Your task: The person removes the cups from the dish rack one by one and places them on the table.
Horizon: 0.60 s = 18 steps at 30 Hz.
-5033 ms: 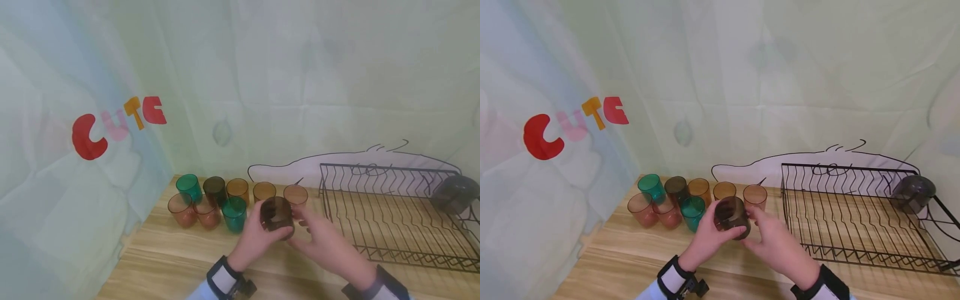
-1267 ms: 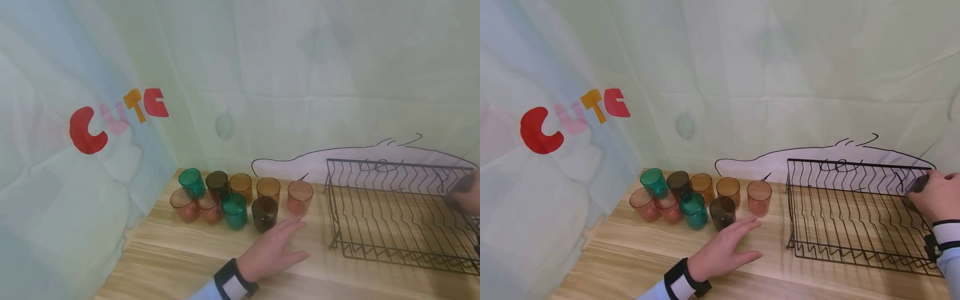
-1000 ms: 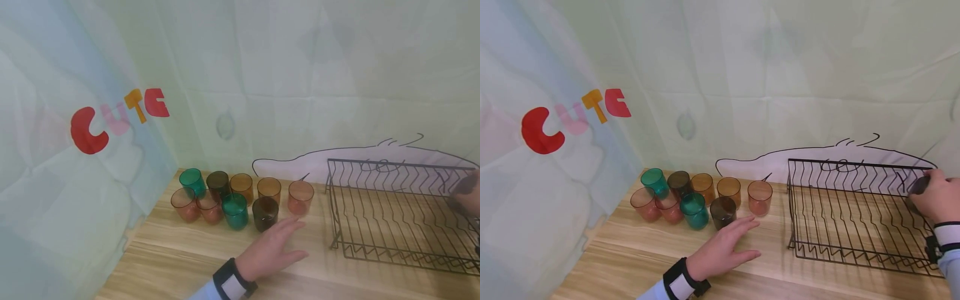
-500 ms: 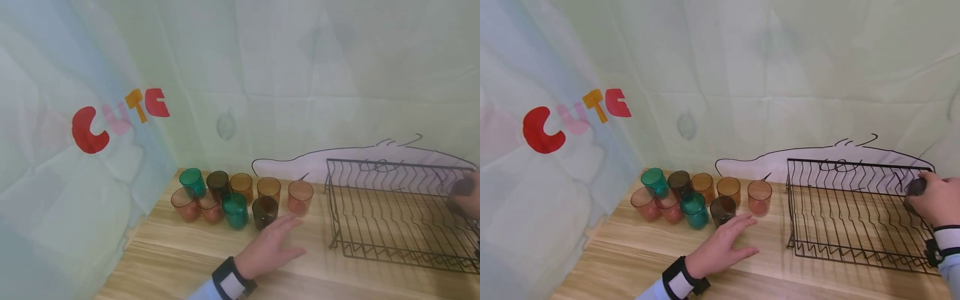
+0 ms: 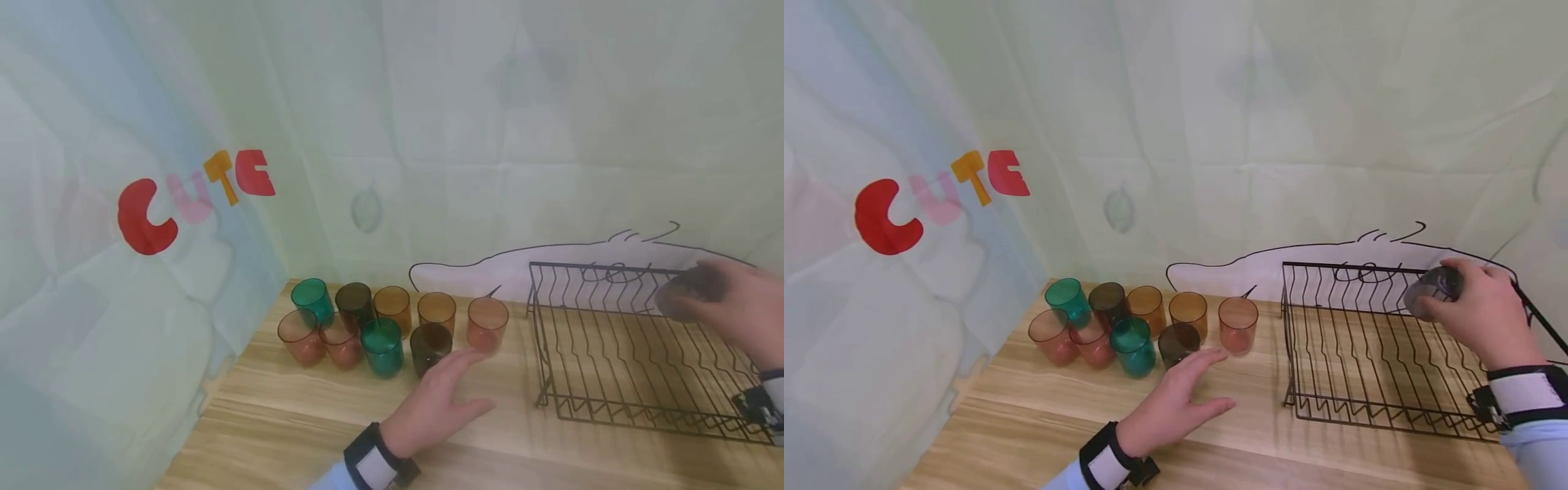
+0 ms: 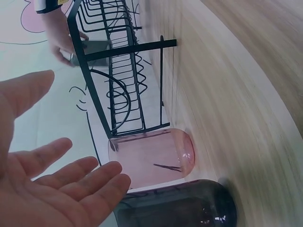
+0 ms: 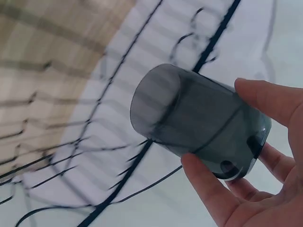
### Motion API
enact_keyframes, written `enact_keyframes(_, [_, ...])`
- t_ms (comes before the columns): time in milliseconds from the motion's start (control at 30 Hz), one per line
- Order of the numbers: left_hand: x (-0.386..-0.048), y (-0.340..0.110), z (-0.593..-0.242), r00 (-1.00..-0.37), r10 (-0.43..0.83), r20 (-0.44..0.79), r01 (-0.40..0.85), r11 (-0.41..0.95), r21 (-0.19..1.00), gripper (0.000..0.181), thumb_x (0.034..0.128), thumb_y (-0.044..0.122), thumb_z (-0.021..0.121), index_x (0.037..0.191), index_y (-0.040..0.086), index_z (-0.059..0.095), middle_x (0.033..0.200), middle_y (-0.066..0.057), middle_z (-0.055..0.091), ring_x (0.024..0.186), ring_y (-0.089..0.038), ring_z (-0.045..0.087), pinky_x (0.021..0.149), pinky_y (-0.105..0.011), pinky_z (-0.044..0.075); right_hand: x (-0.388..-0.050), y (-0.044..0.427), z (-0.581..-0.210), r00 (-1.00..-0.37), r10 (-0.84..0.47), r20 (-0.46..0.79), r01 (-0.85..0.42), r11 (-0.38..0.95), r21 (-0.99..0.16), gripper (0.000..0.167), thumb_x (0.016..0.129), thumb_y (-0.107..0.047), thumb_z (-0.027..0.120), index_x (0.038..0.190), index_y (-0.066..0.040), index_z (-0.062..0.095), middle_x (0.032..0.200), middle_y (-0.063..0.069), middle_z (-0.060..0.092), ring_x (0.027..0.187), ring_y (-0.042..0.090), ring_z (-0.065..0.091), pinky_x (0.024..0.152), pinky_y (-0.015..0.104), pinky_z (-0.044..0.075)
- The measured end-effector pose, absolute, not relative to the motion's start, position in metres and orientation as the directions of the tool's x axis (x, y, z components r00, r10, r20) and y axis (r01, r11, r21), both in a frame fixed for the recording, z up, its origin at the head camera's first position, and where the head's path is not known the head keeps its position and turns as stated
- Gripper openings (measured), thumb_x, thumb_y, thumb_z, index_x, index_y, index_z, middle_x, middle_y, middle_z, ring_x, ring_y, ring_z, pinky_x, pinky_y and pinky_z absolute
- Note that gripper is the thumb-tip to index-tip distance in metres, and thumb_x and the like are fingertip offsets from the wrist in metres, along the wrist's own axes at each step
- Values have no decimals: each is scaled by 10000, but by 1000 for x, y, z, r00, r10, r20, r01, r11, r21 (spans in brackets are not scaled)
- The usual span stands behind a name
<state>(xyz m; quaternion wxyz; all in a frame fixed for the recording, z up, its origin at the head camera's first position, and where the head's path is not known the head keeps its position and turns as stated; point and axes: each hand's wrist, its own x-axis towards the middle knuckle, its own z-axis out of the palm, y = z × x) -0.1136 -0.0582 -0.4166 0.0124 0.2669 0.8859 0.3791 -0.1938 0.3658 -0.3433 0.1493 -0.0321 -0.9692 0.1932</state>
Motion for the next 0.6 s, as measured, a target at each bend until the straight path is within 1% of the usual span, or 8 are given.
enact_keyframes(33, [-114, -58, -417, -860, 479, 180, 459, 567, 684, 619, 861, 534, 574, 1400, 321, 357, 1439, 107, 412, 1327, -79, 388, 1081, -353, 389, -192, 358, -339, -952, 106, 288, -11, 925, -379, 753, 759, -402, 744, 1331, -9, 452, 1178, 341, 521, 1026, 516, 450, 799, 707, 341])
enact_keyframes(100, [-114, -58, -417, -866, 469, 174, 445, 566, 693, 620, 859, 556, 560, 1398, 333, 351, 1436, 109, 415, 1326, -74, 387, 1080, -356, 389, -190, 343, -331, -948, 57, 313, -76, 914, -398, 724, 755, -390, 755, 1314, -23, 478, 1174, 321, 539, 1024, 499, 472, 800, 697, 350])
enact_keyframes(133, [-114, -58, -417, -868, 466, 172, 441, 563, 699, 618, 859, 554, 562, 1397, 337, 350, 1433, 110, 417, 1326, -73, 386, 1081, -357, 388, -188, 335, -328, -949, 47, 313, -89, 910, -406, 720, 762, -390, 750, 1323, -35, 473, 1187, 314, 533, 1039, 500, 469, 801, 701, 351])
enact_keyframes(233, [-115, -58, -417, -874, 455, 171, 429, 559, 710, 611, 860, 526, 582, 1394, 348, 343, 1424, 106, 430, 1322, -73, 390, 1078, -359, 390, -182, 314, -319, -951, 18, 310, -126, 890, -438, 800, 772, -400, 741, 1402, -56, 389, 1287, 322, 467, 1107, 518, 431, 861, 715, 316])
enact_keyframes(333, [-115, -58, -417, -879, 447, 167, 418, 554, 720, 616, 859, 527, 584, 1395, 340, 344, 1413, 104, 443, 1314, -74, 400, 1074, -358, 395, -178, 294, -313, -946, -15, 323, -172, 870, -462, 785, 770, -361, 751, 1413, -97, 387, 1339, 312, 428, 1145, 520, 408, 883, 716, 306])
enact_keyframes(467, [-115, -57, -416, -883, 440, 161, 409, 555, 724, 650, 851, 587, 545, 1407, 321, 337, 1419, 88, 447, 1316, -86, 404, 1075, -361, 394, -170, 269, -311, -928, -61, 367, -242, 848, -472, 741, 741, -301, 785, 1380, -146, 441, 1330, 282, 418, 1113, 475, 431, 828, 673, 387])
enact_keyframes(600, [-116, -56, -415, -884, 439, 160, 405, 550, 730, 656, 855, 583, 539, 1415, 317, 328, 1425, 81, 442, 1321, -95, 402, 1078, -368, 391, -161, 244, -309, -911, -94, 401, -293, 832, -471, 710, 729, -313, 794, 1347, -167, 476, 1291, 242, 431, 1049, 405, 478, 761, 602, 484])
